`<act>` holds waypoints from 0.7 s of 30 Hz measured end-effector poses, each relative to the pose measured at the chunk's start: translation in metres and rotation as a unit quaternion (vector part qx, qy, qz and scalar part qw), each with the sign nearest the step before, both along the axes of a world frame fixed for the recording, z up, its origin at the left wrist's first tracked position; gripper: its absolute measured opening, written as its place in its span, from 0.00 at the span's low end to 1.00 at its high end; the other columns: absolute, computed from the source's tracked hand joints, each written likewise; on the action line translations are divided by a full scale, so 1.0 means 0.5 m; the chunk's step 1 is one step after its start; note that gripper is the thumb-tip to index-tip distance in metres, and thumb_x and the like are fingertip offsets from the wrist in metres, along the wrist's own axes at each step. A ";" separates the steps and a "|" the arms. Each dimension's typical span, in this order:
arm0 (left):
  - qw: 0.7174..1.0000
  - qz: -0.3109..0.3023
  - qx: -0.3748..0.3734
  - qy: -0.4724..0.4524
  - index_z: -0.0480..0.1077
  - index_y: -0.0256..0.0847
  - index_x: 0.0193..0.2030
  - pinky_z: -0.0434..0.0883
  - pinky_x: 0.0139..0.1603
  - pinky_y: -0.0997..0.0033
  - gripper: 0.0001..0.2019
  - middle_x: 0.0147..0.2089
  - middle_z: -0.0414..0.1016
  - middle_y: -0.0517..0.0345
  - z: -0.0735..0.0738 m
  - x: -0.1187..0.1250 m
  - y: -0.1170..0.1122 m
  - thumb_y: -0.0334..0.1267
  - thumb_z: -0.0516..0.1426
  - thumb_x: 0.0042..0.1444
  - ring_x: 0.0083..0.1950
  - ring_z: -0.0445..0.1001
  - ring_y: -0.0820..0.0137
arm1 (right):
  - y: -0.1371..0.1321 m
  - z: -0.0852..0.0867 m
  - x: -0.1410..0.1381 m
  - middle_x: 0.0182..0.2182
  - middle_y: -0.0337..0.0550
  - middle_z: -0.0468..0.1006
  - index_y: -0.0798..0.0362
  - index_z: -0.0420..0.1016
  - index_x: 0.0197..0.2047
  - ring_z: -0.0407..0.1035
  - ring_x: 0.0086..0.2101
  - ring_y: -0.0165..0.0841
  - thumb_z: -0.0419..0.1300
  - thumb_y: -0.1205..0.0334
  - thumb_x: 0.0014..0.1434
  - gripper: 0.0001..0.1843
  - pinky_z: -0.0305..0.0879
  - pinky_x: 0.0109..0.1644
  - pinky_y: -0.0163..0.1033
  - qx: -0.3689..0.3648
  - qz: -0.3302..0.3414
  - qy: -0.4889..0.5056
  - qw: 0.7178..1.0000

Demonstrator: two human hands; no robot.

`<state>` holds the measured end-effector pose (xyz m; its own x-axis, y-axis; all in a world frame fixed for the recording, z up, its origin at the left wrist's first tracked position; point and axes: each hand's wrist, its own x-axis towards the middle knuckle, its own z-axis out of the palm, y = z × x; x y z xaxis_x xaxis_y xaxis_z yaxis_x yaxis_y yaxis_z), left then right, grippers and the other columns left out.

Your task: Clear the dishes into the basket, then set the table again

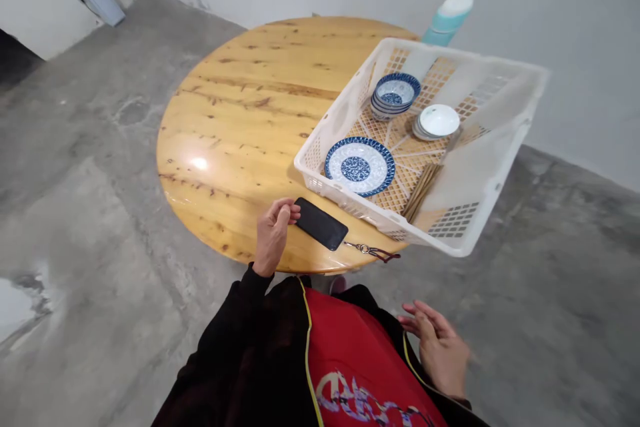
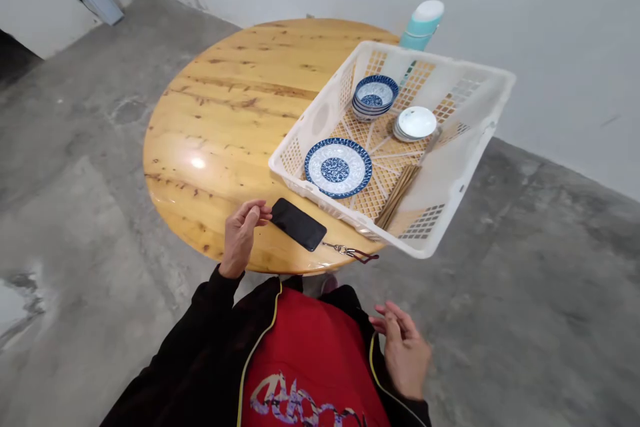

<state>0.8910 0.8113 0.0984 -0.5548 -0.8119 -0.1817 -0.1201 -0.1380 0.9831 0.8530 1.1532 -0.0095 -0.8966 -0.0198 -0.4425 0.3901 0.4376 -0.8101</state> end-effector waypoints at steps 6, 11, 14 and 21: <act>0.997 0.019 0.061 -0.047 0.75 0.38 0.42 0.71 0.37 0.73 0.13 0.37 0.80 0.54 -0.045 0.121 0.113 0.45 0.59 0.59 0.36 0.77 0.71 | 0.043 -0.001 -0.019 0.50 0.49 0.79 0.54 0.74 0.56 0.77 0.44 0.37 0.62 0.48 0.66 0.22 0.77 0.46 0.46 -0.032 0.077 -0.016 0.996; 0.987 -0.017 0.126 -0.097 0.74 0.37 0.41 0.70 0.35 0.73 0.11 0.36 0.80 0.54 -0.086 0.174 0.285 0.40 0.55 0.58 0.33 0.76 0.71 | 0.118 -0.021 -0.001 0.37 0.50 0.84 0.55 0.77 0.45 0.80 0.33 0.40 0.64 0.32 0.50 0.35 0.77 0.35 0.39 -0.030 0.128 -0.063 0.989; 0.980 -0.094 0.127 -0.121 0.74 0.37 0.41 0.70 0.36 0.72 0.11 0.36 0.80 0.54 -0.092 0.202 0.381 0.39 0.54 0.57 0.34 0.76 0.70 | 0.159 -0.049 0.027 0.36 0.52 0.85 0.55 0.77 0.44 0.81 0.32 0.41 0.64 0.30 0.43 0.38 0.78 0.37 0.40 -0.034 0.131 -0.101 0.986; 0.976 -0.108 0.090 -0.168 0.74 0.38 0.41 0.71 0.38 0.71 0.12 0.37 0.80 0.53 -0.086 0.293 0.471 0.41 0.53 0.57 0.36 0.77 0.69 | 0.169 -0.076 0.078 0.32 0.51 0.85 0.53 0.78 0.39 0.79 0.29 0.41 0.63 0.36 0.41 0.31 0.77 0.35 0.42 -0.051 0.226 -0.131 0.964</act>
<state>1.0373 1.0466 0.0553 -0.5940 -0.6207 -0.5117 -0.4772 -0.2402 0.8453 0.8920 1.2379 -0.0473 -0.6446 -0.4368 -0.6275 0.3751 0.5344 -0.7574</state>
